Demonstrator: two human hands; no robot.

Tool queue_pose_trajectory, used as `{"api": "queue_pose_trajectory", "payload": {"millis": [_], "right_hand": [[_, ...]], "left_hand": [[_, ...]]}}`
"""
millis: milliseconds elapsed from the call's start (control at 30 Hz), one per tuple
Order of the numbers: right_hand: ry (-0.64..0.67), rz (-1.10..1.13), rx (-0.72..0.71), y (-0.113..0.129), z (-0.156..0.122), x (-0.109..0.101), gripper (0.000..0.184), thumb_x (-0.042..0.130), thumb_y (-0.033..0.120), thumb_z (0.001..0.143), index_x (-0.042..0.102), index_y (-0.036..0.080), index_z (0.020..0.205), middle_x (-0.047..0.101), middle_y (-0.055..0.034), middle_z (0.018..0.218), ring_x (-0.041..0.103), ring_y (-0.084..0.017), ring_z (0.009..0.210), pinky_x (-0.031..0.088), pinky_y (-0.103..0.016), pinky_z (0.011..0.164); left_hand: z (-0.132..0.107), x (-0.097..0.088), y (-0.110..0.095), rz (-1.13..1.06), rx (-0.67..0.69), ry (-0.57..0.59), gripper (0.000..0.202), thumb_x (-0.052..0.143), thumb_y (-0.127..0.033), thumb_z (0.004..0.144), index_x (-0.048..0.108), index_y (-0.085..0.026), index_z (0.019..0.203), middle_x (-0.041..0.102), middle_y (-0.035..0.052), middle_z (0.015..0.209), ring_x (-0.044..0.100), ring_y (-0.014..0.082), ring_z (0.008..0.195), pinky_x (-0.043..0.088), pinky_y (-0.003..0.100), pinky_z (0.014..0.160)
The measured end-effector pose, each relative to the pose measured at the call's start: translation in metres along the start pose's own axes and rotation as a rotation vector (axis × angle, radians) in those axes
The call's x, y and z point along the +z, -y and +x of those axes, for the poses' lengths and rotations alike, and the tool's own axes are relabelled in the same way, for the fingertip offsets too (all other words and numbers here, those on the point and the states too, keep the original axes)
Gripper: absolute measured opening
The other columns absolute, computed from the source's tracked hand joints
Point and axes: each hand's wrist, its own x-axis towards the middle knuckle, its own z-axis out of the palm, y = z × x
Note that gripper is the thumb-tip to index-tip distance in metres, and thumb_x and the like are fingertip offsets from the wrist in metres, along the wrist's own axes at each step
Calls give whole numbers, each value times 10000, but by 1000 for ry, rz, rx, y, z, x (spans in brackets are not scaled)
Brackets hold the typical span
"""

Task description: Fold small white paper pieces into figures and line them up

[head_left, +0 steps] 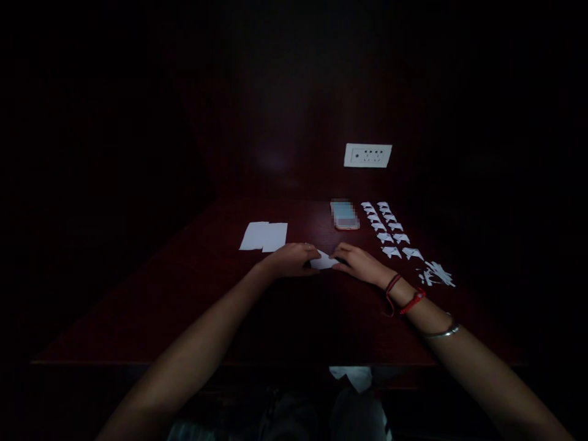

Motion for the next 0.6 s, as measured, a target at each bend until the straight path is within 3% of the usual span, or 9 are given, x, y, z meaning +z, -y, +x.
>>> {"api": "queue_pose_trajectory", "payload": {"millis": [300,600], "right_hand": [[1,-36,-79,1,-7,-5,248,450,294,798,553,193,999,547,-47,911,538,-130,806,409,-234,711],[-3,-152,-84,9,-6,1,237,413,285,816,581,177,945,565,-59,868,546,-139,773,402,-242,682]], "left_hand": [[5,-5,-5,42,-34,30,296,457,-272,751,492,-194,1034,559,38,922,528,158,814,378,241,695],[-1,-9,-9,20,-8,44,340,510,-315,717,501,-194,1035,559,37,964,521,169,881,379,258,749]]}}
